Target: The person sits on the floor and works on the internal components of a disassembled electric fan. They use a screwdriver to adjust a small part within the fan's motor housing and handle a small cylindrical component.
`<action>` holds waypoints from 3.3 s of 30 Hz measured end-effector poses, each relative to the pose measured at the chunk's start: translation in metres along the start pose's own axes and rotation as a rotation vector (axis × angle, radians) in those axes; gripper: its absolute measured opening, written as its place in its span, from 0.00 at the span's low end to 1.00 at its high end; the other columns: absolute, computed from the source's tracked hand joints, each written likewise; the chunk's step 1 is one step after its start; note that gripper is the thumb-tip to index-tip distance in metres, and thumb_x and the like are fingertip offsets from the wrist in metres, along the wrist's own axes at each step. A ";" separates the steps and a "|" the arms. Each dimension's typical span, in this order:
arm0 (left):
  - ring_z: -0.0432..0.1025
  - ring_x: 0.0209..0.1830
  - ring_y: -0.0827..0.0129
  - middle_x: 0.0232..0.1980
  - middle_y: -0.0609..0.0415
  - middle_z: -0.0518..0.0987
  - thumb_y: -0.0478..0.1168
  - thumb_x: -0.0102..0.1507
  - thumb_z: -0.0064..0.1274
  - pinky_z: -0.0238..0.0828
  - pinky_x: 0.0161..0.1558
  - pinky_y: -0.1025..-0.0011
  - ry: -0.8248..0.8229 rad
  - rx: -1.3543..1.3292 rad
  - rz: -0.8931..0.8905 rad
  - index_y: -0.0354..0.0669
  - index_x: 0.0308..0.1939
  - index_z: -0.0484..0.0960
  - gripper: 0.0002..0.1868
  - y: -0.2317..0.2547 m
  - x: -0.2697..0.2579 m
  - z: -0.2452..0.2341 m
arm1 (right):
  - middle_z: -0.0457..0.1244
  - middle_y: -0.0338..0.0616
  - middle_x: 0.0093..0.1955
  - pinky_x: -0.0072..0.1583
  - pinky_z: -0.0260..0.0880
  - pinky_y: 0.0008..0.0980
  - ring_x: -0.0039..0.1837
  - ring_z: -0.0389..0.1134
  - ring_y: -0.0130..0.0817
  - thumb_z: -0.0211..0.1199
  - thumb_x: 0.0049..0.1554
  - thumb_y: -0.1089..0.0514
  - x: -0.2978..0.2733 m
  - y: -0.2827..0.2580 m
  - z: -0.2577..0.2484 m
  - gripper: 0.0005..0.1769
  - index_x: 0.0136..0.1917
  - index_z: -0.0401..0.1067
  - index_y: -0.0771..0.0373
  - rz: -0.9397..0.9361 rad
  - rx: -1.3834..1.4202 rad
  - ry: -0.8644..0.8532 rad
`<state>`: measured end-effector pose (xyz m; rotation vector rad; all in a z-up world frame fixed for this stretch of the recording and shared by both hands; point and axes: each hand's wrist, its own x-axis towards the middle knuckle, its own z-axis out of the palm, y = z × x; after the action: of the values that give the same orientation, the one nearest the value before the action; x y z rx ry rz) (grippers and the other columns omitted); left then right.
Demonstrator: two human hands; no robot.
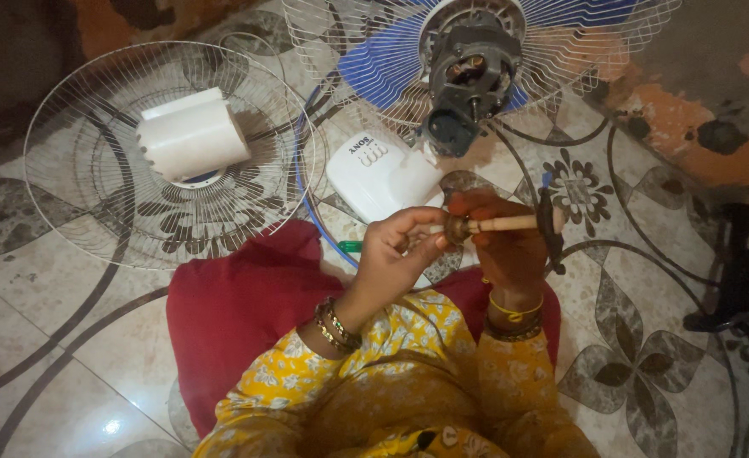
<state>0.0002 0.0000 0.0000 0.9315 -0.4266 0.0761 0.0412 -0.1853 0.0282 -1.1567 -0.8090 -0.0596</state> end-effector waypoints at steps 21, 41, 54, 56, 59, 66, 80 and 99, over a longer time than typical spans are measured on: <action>0.79 0.39 0.72 0.43 0.49 0.83 0.30 0.69 0.54 0.80 0.44 0.73 0.153 -0.073 -0.144 0.27 0.50 0.78 0.08 -0.005 0.002 0.002 | 0.69 0.57 0.56 0.56 0.75 0.42 0.54 0.72 0.45 0.62 0.65 0.62 -0.010 0.035 0.001 0.15 0.63 0.73 0.71 0.180 0.260 0.293; 0.76 0.33 0.81 0.39 0.57 0.85 0.40 0.67 0.58 0.74 0.36 0.80 0.092 0.191 -0.226 0.35 0.48 0.85 0.11 -0.012 0.025 -0.056 | 0.68 0.53 0.61 0.64 0.72 0.43 0.61 0.70 0.44 0.63 0.67 0.60 -0.040 0.067 -0.001 0.15 0.65 0.71 0.69 0.397 0.567 0.215; 0.68 0.27 0.82 0.38 0.58 0.80 0.33 0.61 0.63 0.65 0.29 0.80 -0.055 0.640 -0.196 0.44 0.43 0.89 0.07 0.010 0.031 -0.058 | 0.68 0.49 0.60 0.58 0.73 0.38 0.58 0.71 0.36 0.64 0.63 0.60 -0.050 0.079 -0.006 0.17 0.64 0.71 0.67 0.606 0.512 0.354; 0.72 0.30 0.79 0.38 0.57 0.80 0.33 0.62 0.62 0.68 0.32 0.78 -0.071 0.710 -0.124 0.44 0.44 0.88 0.07 0.022 0.029 -0.051 | 0.69 0.52 0.59 0.58 0.73 0.37 0.59 0.71 0.38 0.64 0.62 0.60 -0.048 0.072 -0.002 0.17 0.63 0.71 0.66 0.597 0.509 0.343; 0.76 0.34 0.72 0.39 0.55 0.81 0.32 0.62 0.61 0.72 0.36 0.74 -0.137 0.838 0.047 0.43 0.45 0.88 0.09 0.044 0.027 -0.039 | 0.69 0.54 0.58 0.56 0.72 0.37 0.58 0.71 0.40 0.64 0.64 0.61 -0.043 0.058 0.005 0.17 0.65 0.71 0.70 0.586 0.514 0.355; 0.78 0.38 0.59 0.39 0.51 0.81 0.34 0.60 0.60 0.74 0.42 0.66 -0.309 1.053 0.224 0.42 0.45 0.87 0.09 0.091 0.057 -0.011 | 0.69 0.52 0.56 0.56 0.74 0.42 0.55 0.73 0.43 0.62 0.63 0.60 -0.011 0.021 0.008 0.19 0.64 0.70 0.71 0.569 0.485 0.311; 0.78 0.33 0.60 0.36 0.51 0.82 0.35 0.57 0.61 0.74 0.37 0.66 -0.452 1.122 0.038 0.41 0.35 0.86 0.04 0.117 0.085 0.016 | 0.70 0.51 0.57 0.56 0.75 0.43 0.55 0.73 0.42 0.61 0.65 0.61 -0.006 0.004 0.002 0.15 0.63 0.71 0.72 0.559 0.619 0.191; 0.80 0.40 0.59 0.42 0.51 0.83 0.34 0.60 0.63 0.75 0.41 0.67 -0.182 1.072 0.252 0.42 0.43 0.87 0.08 0.107 0.090 0.047 | 0.69 0.49 0.59 0.63 0.68 0.35 0.61 0.70 0.37 0.65 0.62 0.65 0.013 0.009 -0.040 0.17 0.64 0.73 0.70 0.461 0.616 0.239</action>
<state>0.0414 0.0168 0.1406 1.9424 -0.6873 0.4867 0.0760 -0.2095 0.0225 -0.7039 -0.2938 0.4028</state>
